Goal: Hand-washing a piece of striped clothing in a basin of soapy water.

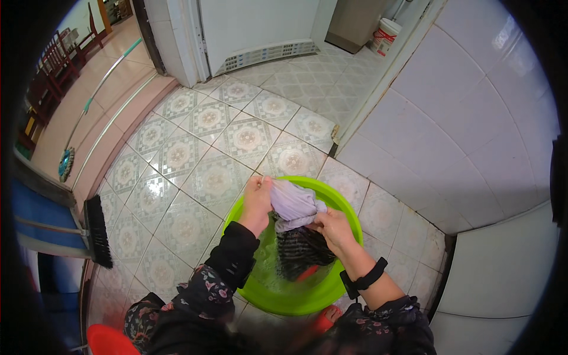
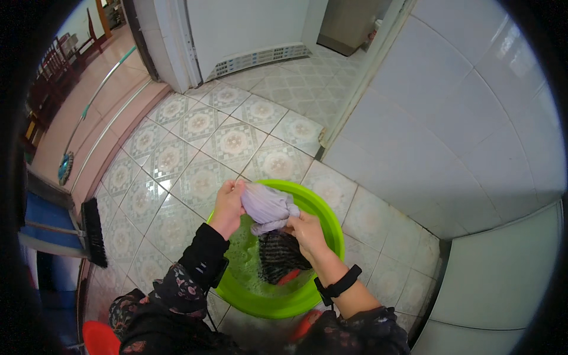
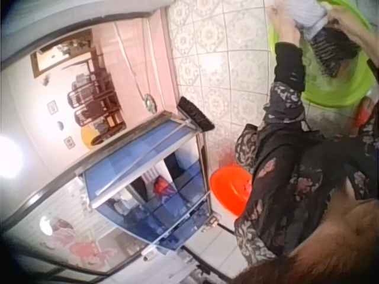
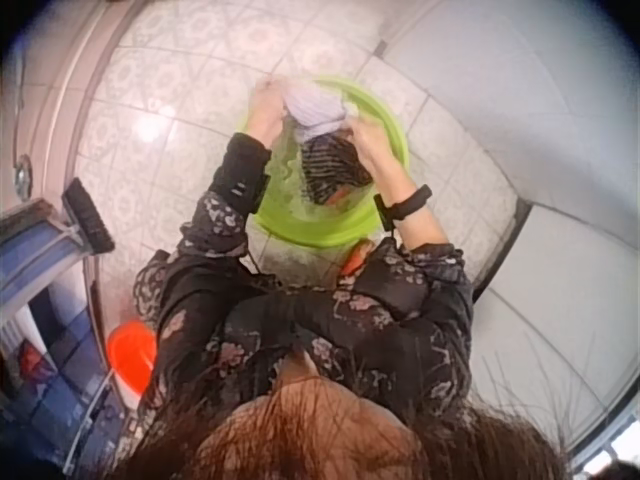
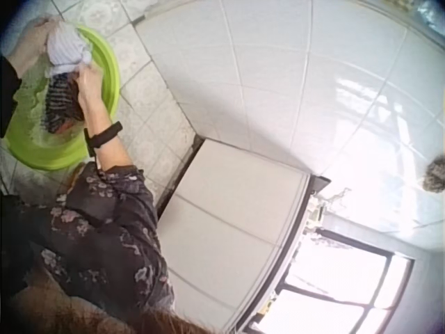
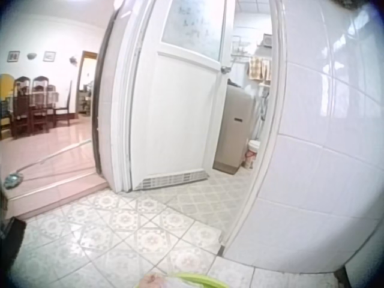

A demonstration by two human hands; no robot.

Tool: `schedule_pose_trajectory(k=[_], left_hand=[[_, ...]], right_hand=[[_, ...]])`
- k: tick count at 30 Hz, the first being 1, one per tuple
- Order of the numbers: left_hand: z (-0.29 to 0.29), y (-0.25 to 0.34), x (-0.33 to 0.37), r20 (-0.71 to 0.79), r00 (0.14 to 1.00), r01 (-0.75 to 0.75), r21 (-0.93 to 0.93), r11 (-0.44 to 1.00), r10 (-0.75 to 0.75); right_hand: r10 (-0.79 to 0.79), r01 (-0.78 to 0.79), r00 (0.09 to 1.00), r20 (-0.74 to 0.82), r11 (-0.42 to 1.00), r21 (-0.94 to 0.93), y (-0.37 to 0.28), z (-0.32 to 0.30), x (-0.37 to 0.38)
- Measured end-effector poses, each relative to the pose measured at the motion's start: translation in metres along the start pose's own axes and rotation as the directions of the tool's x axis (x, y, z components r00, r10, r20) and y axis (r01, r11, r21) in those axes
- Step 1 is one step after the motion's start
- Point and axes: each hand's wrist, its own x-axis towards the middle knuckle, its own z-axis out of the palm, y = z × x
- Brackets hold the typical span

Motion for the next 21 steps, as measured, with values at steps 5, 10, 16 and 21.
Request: schedule_pose_trajectory(k=[5,10,16,21], left_hand=[[0.006,-0.022,0.000,-0.065,0.983,-0.159,0.165,0.973,0.172],[0.006,-0.029,0.003,-0.105,0.972,-0.179,0.241,0.954,0.209],[-0.015,-0.008,0.020,-0.211,0.927,-0.274,0.182,0.944,0.310],[-0.027,0.002,0.030,-0.241,0.929,-0.261,0.117,0.958,0.282]], right_hand=[[0.154,-0.131,0.988,-0.024,0.902,0.412,0.001,-0.011,0.010],[0.216,-0.222,0.975,0.054,0.964,0.146,-0.011,-0.001,0.000],[0.137,-0.161,0.985,-0.101,0.941,-0.296,0.004,-0.041,0.008],[-0.011,-0.108,0.973,-0.231,0.860,-0.498,0.013,-0.058,0.014]])
